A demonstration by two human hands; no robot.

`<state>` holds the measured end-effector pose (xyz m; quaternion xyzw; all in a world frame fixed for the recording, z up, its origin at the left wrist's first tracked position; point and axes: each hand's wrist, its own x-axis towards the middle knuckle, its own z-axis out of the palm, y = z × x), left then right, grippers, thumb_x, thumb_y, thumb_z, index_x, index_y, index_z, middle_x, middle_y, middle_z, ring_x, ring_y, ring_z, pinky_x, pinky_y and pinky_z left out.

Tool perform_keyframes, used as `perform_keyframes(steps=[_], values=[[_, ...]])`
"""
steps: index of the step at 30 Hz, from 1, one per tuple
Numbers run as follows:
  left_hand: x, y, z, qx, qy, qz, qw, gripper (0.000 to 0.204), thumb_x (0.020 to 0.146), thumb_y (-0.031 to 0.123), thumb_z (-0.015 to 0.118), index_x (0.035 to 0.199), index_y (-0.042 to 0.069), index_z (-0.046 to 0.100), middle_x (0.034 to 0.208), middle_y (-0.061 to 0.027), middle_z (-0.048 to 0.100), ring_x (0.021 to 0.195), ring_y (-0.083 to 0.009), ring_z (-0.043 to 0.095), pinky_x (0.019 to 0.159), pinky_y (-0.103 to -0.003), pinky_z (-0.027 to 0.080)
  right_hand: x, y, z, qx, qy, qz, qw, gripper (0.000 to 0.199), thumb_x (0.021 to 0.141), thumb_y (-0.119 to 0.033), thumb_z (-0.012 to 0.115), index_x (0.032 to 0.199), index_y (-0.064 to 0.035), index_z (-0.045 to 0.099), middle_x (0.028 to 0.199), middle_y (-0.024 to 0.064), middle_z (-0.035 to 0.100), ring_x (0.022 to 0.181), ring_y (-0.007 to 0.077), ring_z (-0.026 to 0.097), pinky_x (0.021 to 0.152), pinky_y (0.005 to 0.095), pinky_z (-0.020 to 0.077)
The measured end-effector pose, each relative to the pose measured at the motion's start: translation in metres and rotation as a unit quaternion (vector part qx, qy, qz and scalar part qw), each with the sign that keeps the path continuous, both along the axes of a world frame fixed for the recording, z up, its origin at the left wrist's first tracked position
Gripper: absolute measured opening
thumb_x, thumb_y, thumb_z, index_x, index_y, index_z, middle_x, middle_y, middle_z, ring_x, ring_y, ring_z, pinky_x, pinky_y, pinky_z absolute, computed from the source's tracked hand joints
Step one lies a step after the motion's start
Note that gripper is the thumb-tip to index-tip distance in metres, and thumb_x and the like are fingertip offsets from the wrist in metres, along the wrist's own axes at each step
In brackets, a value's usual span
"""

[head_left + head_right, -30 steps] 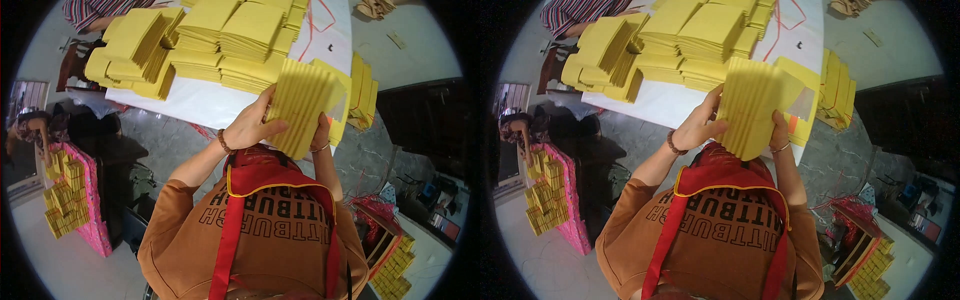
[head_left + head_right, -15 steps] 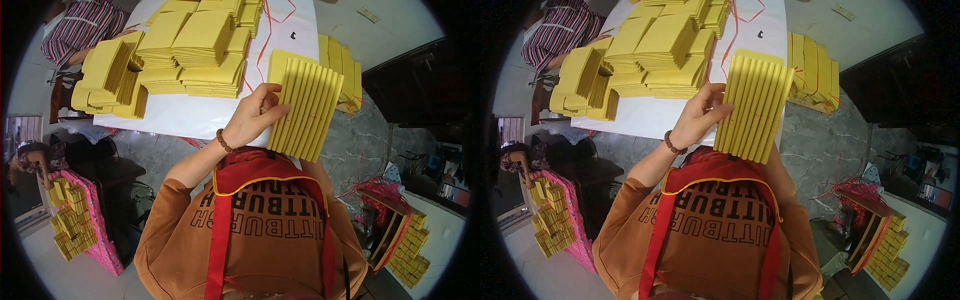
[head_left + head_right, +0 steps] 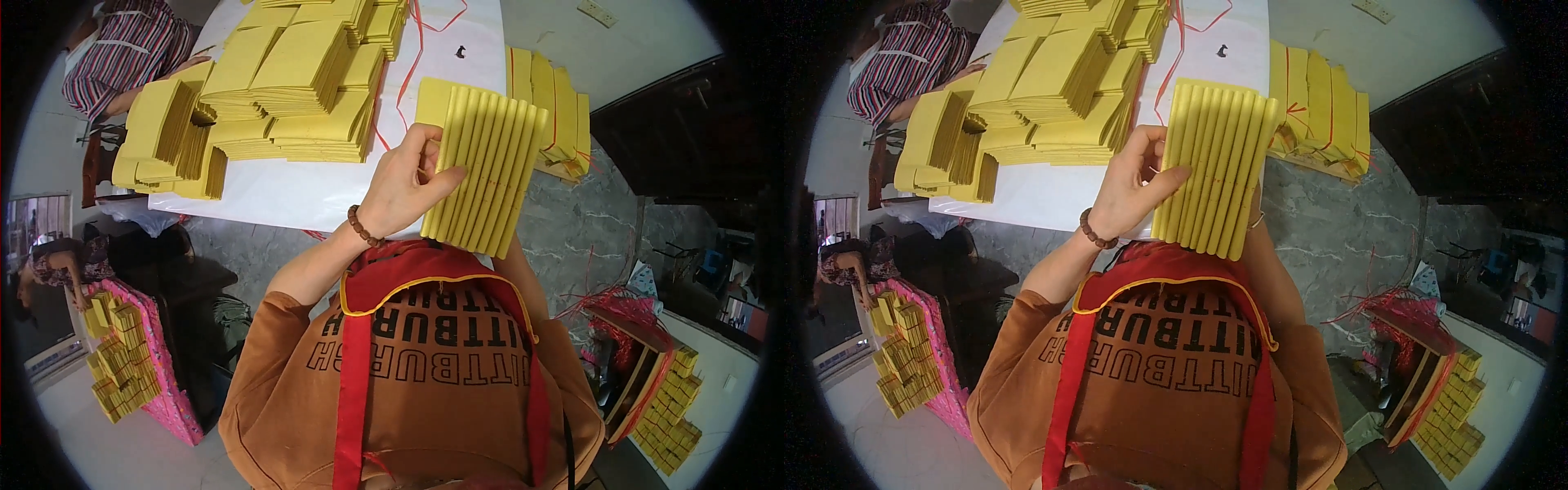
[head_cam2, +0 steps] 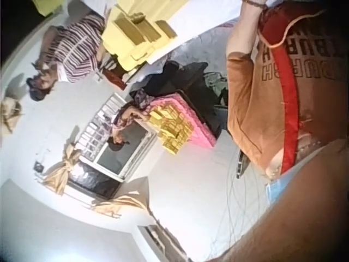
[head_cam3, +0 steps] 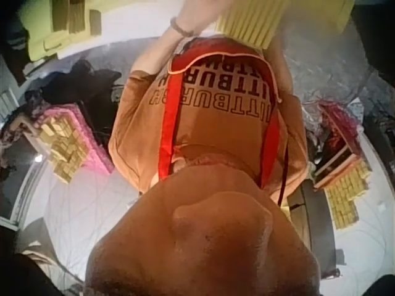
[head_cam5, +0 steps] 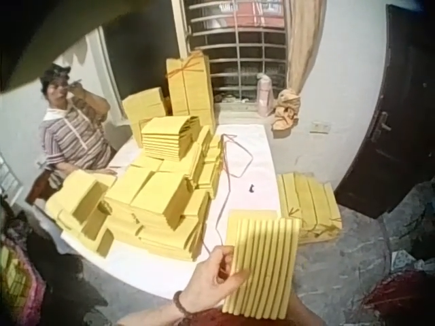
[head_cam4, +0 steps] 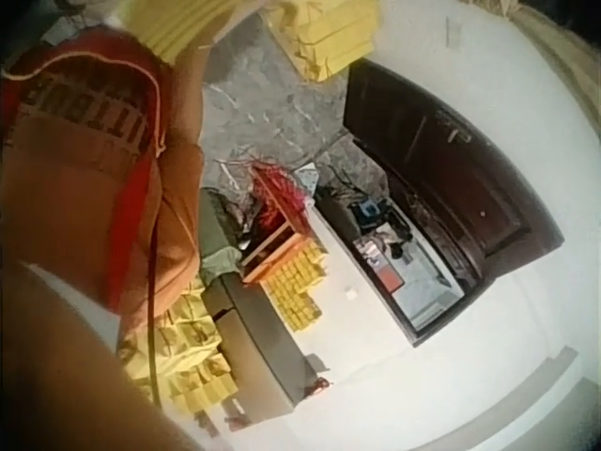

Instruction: Manually folding stacks of yellow paper and applying silver foil sheets to each one.

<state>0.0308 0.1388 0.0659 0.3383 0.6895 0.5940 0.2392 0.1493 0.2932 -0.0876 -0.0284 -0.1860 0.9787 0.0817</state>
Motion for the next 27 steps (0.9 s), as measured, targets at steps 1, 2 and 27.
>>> perform_keyframes(steps=[1,2,27], values=[[-0.001,0.004,0.001,0.000,0.000,-0.002,1.000,0.032,0.081,0.006,0.059,0.109,-0.003,0.046,0.085,-0.0039,0.059,0.069,-0.0061,0.052,0.061,-0.022,0.044,-0.011,0.006,-0.001,0.000,-0.001,-0.001,1.000,0.063,0.085,-0.045,0.052,0.133,-0.0051,0.040,0.129,0.0134,0.049,0.114,0.0265,0.051,0.096,0.0422,0.0432],[-0.001,0.007,0.002,-0.008,0.024,0.011,1.000,0.039,0.077,0.013,0.064,0.107,-0.003,0.045,0.078,-0.0058,0.057,0.065,-0.0103,0.052,0.059,-0.025,0.044,-0.024,0.012,-0.003,-0.001,-0.003,0.003,1.000,0.063,0.086,-0.045,0.052,0.133,-0.0052,0.040,0.129,0.0134,0.049,0.114,0.0264,0.051,0.096,0.0422,0.0431],[-0.009,0.019,0.003,-0.065,0.049,0.054,0.995,0.059,0.077,0.022,0.071,0.116,-0.004,0.036,0.107,-0.0174,0.056,0.099,-0.0202,0.056,0.087,-0.032,0.044,-0.045,0.028,0.021,0.071,-0.016,0.042,0.996,0.065,0.084,-0.046,0.054,0.134,-0.0065,0.038,0.129,0.0130,0.050,0.114,0.0267,0.051,0.096,0.0427,0.0432]])
